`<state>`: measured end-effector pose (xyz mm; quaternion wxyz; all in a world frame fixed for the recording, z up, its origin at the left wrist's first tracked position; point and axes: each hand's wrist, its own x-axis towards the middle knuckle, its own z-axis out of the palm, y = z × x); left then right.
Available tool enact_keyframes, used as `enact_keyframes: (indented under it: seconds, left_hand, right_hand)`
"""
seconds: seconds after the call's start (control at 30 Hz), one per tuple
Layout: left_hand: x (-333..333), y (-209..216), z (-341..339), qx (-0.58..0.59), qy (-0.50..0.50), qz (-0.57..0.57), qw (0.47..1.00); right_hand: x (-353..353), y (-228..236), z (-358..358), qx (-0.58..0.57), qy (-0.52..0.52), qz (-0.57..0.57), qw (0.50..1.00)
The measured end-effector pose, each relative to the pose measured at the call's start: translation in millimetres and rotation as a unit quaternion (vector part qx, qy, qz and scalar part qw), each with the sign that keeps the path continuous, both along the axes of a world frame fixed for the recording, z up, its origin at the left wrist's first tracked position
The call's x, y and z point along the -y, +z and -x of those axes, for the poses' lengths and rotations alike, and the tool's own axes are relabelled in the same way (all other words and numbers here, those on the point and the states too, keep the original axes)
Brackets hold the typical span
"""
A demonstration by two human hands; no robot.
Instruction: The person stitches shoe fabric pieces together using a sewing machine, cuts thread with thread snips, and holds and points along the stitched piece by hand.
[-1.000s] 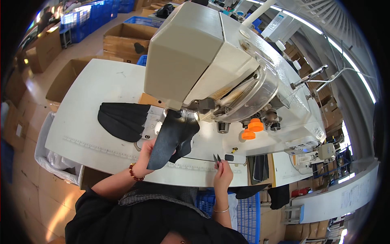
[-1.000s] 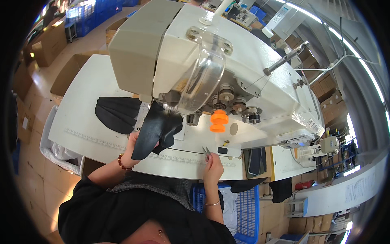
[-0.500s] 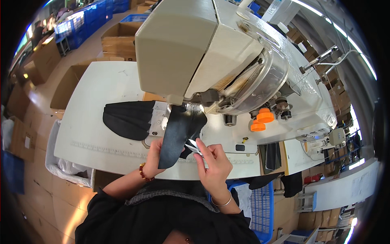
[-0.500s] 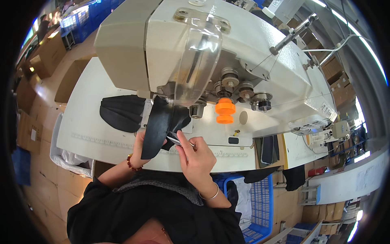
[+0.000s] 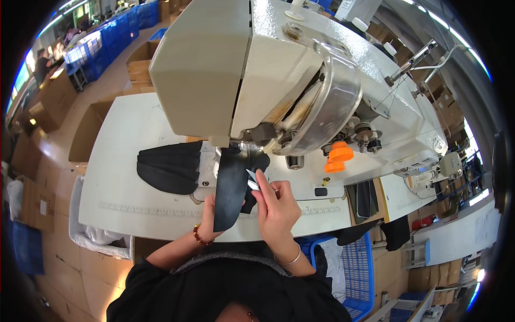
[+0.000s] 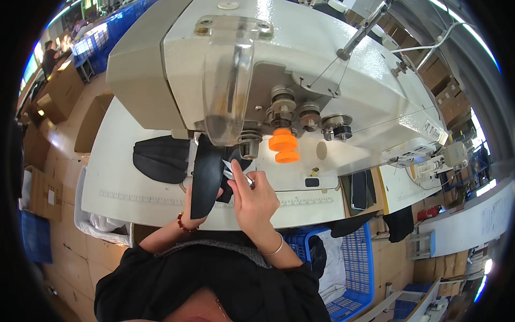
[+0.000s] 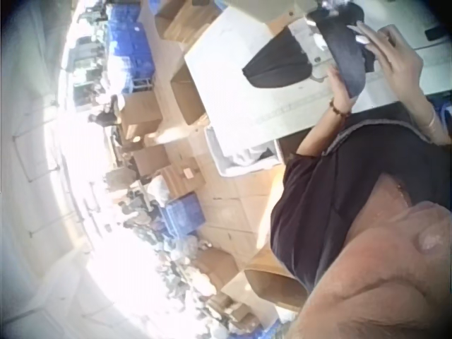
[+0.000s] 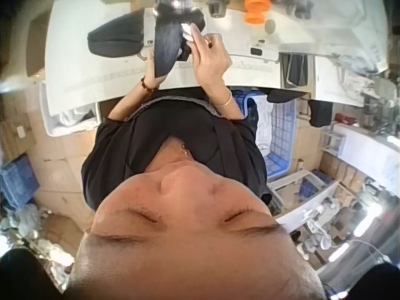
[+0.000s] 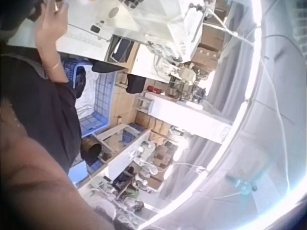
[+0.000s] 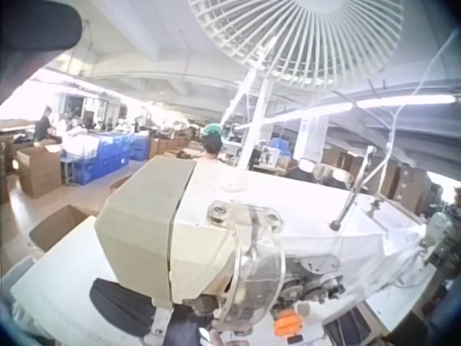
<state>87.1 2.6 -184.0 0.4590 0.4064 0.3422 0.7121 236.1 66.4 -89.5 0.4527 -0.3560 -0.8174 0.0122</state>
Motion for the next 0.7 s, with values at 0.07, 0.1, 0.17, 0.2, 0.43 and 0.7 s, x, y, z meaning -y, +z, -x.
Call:
enact_keyframes:
  seconds: [0.07,0.1,0.17,0.2,0.43,0.7]
  left_hand:
    - [-0.1,1.3,0.1,0.044,0.004,0.022,0.999]
    - [-0.9,2.5,0.8,0.066,0.007,0.046,0.997]
    - [-2.3,4.2,0.3,0.158,0.02,0.128,0.979]
    - [-3.0,4.8,-0.3,0.178,0.011,0.122,0.976]
    - [-10.2,24.6,10.9,0.087,-0.002,0.097,0.991]
    - [-22.0,64.1,18.6,0.077,-0.044,0.073,0.993]
  right_hand:
    - [-7.3,4.2,5.7,-0.016,0.011,-0.017,1.0]
    - [-11.1,7.0,8.7,-0.02,0.014,-0.017,1.0]
    - [-19.4,13.5,13.3,-0.007,0.003,-0.034,0.999]
    - [-23.5,16.5,14.8,-0.011,0.001,-0.054,0.998]
    - [-42.3,27.0,16.0,0.06,0.015,-0.063,0.996]
    - [-32.8,26.5,14.3,0.032,0.038,-0.057,0.997]
